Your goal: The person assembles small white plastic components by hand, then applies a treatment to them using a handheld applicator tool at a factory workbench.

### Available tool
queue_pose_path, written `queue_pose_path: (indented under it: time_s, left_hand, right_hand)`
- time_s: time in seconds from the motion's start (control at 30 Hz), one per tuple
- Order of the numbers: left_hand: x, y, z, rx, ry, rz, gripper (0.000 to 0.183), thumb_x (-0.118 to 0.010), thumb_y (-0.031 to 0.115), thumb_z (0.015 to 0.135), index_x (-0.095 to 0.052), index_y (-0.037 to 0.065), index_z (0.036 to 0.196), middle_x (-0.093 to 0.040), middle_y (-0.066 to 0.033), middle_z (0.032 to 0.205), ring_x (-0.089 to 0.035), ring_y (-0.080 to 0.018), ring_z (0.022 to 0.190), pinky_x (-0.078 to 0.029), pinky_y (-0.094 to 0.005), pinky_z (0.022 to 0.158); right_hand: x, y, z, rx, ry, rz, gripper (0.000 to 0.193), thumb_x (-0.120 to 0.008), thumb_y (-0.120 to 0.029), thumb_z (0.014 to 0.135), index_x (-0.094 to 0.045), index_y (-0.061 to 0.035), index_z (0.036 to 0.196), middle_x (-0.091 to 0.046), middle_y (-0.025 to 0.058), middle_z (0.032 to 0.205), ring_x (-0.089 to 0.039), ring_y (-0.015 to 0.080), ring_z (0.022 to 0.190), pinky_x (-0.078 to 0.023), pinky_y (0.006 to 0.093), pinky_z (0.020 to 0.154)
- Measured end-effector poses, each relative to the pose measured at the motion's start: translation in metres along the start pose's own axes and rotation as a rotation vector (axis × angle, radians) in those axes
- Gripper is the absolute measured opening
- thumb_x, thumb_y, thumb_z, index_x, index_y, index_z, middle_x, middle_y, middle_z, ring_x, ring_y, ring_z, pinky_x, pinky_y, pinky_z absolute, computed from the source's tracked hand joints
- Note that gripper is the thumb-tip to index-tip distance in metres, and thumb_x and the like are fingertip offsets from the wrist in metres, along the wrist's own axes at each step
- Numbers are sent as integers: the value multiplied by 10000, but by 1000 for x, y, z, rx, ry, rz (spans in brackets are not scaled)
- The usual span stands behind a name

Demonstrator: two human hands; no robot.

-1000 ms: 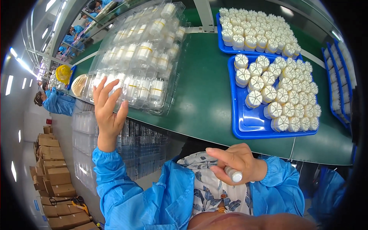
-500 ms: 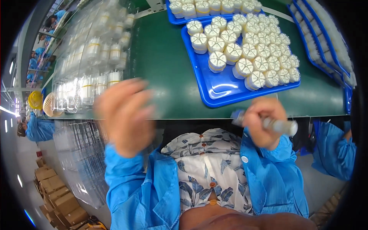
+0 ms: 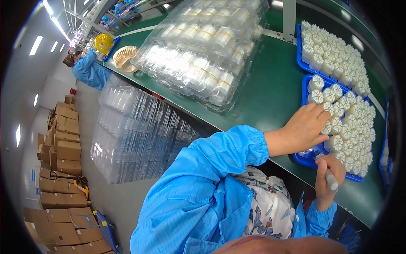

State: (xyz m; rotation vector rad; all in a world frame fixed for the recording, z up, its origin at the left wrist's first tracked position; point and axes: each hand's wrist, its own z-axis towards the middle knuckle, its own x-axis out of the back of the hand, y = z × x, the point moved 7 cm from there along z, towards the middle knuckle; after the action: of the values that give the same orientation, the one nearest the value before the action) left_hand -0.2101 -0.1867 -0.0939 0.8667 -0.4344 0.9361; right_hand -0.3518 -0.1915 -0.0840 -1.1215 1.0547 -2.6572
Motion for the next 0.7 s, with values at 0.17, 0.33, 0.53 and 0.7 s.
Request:
queue_pose_path:
  time_s: [0.17,0.33,0.53,0.7]
  left_hand:
    - [60,3,-9,-55,286,-197,479,-805,209,699,-565,29,1072,-580,-144,1004,-570,-333,937,-481,-411,811]
    - [71,-11,-28,30,77,-245,462,-820,110,676,-638,40,1094,-629,-143,1031,-628,-284,911,-520,-343,766]
    - [26,18,-34,-59,-110,-239,468,-761,66,698,-588,8,1129,-624,-162,1059,-614,-341,939,-515,-403,783]
    - [2,13,-30,-34,-151,-244,476,-751,29,691,-579,3,1135,-627,-161,1069,-610,-336,956,-512,-408,792]
  right_hand:
    - [1,4,-2,-85,10,-37,133,-594,-74,879,-572,-10,765,-633,121,733,-601,252,640,-464,336,592]
    - [12,14,12,-227,210,234,199,-574,-110,937,-618,1,778,-633,78,719,-576,137,626,-441,273,560]
    - [15,6,18,-112,308,296,222,-671,-110,885,-582,-15,705,-555,19,631,-460,73,537,-337,261,462]
    - [20,19,11,-154,259,167,234,-668,-124,893,-578,-20,704,-552,20,627,-460,71,535,-339,247,467]
